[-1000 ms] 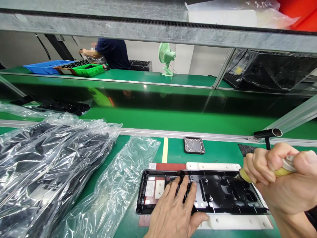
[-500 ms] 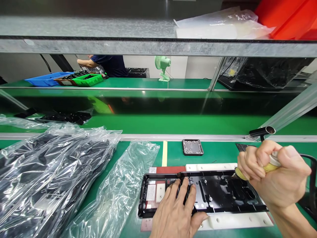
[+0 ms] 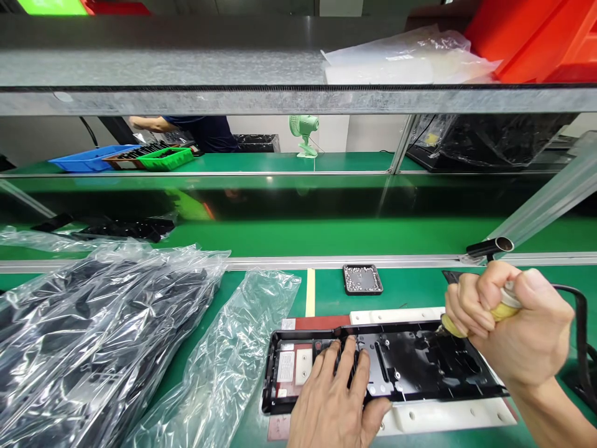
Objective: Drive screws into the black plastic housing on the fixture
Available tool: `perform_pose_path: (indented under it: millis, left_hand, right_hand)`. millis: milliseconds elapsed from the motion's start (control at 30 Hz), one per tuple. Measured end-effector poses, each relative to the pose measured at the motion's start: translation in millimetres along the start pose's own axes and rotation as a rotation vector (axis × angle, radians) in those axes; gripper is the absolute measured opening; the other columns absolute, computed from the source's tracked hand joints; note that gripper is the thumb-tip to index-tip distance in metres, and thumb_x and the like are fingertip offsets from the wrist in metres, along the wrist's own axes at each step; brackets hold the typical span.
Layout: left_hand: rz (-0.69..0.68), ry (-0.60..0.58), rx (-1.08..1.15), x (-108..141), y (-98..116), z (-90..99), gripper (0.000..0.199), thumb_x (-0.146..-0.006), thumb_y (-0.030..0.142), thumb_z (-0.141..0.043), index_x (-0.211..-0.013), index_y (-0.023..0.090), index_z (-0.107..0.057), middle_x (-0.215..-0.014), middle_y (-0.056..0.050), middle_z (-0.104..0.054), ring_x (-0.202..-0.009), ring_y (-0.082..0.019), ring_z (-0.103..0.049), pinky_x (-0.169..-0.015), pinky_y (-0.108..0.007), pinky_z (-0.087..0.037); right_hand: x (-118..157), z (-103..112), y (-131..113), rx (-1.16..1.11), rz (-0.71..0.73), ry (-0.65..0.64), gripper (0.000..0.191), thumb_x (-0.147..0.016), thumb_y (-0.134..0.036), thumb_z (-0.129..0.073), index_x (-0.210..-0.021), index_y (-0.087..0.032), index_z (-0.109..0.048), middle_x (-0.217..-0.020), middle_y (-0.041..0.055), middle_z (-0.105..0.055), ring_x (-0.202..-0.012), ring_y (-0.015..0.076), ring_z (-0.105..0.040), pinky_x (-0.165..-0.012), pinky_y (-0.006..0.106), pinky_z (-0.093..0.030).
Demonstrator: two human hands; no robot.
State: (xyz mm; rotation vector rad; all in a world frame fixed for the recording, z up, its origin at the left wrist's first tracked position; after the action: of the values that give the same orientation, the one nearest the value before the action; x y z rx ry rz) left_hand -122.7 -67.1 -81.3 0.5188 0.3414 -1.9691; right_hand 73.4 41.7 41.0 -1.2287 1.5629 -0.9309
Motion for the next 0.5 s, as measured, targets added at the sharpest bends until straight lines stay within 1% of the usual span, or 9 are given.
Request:
perform_pose_path:
  millis: [267, 433, 500]
  left_hand:
    - [-0.003, 0.024, -0.005, 0.1, -1.0, -3.0, 0.053, -0.104, 0.059, -0.041, -0.136, 0.023, -0.064, -0.143, -0.004, -0.064, -0.117, -0.027, -0.067, -0.088, -0.039, -0.063]
    - [-0.011, 0.049, -0.011, 1.3, -0.2, -0.8, 0.053, -0.104, 0.059, -0.040, -0.134, 0.023, -0.065, -0.141, -0.004, -0.065, -0.116, -0.027, -0.068, -0.086, -0.039, -0.063]
    - [0.008, 0.048, -0.002, 1.6, 0.3, 0.0, 0.053, -0.105, 0.059, -0.039, -0.134, 0.023, -0.065, -0.142, -0.004, -0.064, -0.117, -0.027, -0.067, -0.088, -0.039, -0.062]
  right_hand:
    - [1.5, -0.6, -0.2, 0.001, 0.027, -0.085, 0.039, -0.088, -0.045, -0.056, -0.058, -0.021, -0.052, -0.041, -0.0017, -0.042, -0.035, 0.0121, -0.036, -0.034, 0.026, -0.035]
    - [-1.2, 1.5, 0.4, -0.011, 0.021, -0.123, 0.038, -0.090, -0.044, -0.053, -0.059, -0.022, -0.054, -0.043, -0.0016, -0.043, -0.035, 0.0131, -0.038, -0.034, 0.027, -0.037]
    - [-2.3, 2.2, 0.5, -0.011, 0.012, -0.149, 0.038, -0.090, -0.044, -0.052, -0.059, -0.022, -0.055, -0.043, -0.0016, -0.043, -0.036, 0.0136, -0.038, -0.035, 0.028, -0.037]
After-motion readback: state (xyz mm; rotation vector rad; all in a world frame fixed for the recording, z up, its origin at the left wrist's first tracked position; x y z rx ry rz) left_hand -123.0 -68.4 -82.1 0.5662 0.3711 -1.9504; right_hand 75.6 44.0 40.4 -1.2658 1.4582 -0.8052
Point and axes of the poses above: each hand's wrist, its own x-axis away from the middle knuckle, its own z-axis out of the back of the hand, y = z × x, the point moved 5 cm from there along -x, towards the middle knuckle
